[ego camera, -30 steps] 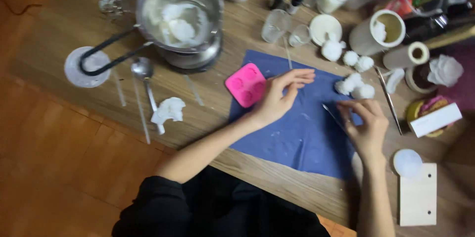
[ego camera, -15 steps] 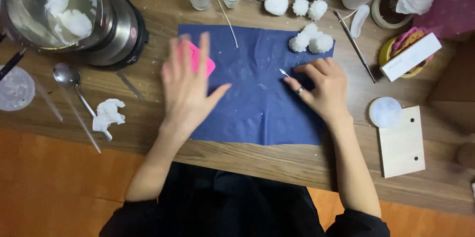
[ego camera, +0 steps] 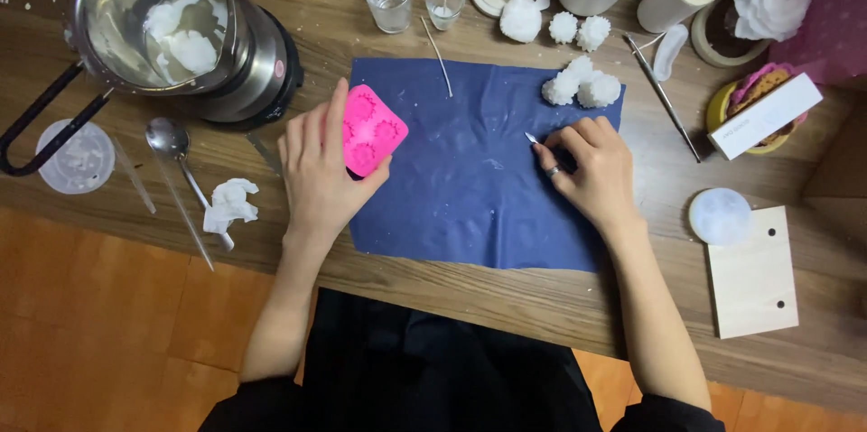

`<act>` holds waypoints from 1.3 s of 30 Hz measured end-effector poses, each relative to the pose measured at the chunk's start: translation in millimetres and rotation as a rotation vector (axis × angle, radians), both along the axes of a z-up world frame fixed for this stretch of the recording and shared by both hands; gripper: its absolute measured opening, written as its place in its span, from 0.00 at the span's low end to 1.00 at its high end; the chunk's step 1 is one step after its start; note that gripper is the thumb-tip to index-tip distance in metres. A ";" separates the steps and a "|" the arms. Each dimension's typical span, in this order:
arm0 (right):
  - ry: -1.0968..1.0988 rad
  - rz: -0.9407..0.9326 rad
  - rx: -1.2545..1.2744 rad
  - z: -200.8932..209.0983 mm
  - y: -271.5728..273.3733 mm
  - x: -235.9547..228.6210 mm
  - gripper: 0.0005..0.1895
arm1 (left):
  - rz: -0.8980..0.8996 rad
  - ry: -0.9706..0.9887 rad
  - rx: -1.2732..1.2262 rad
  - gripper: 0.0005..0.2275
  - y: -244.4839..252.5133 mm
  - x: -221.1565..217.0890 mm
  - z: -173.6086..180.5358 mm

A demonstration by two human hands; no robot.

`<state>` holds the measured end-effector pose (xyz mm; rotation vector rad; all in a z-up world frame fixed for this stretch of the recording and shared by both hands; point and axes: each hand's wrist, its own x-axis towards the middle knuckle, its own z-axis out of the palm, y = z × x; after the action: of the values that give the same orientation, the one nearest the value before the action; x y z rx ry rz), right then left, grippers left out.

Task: Cleaning a small wax shape with a metal tool and pouring melted wax into a silicone mold

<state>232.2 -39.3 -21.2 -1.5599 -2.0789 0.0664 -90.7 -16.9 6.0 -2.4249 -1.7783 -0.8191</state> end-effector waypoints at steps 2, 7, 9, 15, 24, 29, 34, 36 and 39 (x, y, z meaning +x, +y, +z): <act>0.042 -0.012 -0.019 -3.3 -0.2 -0.3 0.10 | -0.045 -0.133 0.013 0.38 -0.5 -3.1 -1.4; 0.071 -0.012 -0.035 -9.9 0.4 0.5 0.09 | -0.095 -0.268 0.005 0.37 -5.4 6.8 3.5; 0.059 -0.020 -0.041 -8.5 0.1 -1.0 0.09 | -0.127 -0.354 -0.029 0.36 -6.0 12.1 2.4; 0.004 -0.028 0.014 -10.9 -1.6 -2.4 0.10 | -0.245 -0.617 0.016 0.33 -15.9 32.1 7.2; -0.073 0.002 0.048 -12.5 -1.5 -1.6 0.12 | -0.532 -0.766 -0.391 0.35 -7.4 84.4 -26.7; -0.060 0.007 0.027 -11.9 -2.1 -1.4 0.11 | -0.556 -0.456 -0.257 0.38 -10.7 72.3 -12.7; -0.036 0.026 -0.042 -1.2 -4.3 -3.1 0.09 | -0.353 -0.320 0.105 0.23 -11.1 0.2 100.3; -0.019 0.059 -0.083 3.6 -4.3 -3.2 0.07 | -0.218 -0.380 0.138 0.18 -10.0 -45.4 120.7; 0.004 0.065 -0.076 4.6 -6.3 -4.1 0.07 | 0.091 0.054 0.130 0.31 -2.8 -116.4 118.5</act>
<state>228.1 -45.6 -16.6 -1.5343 -2.1473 0.1736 -207.1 -19.7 124.5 -2.2464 -1.7435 -0.8244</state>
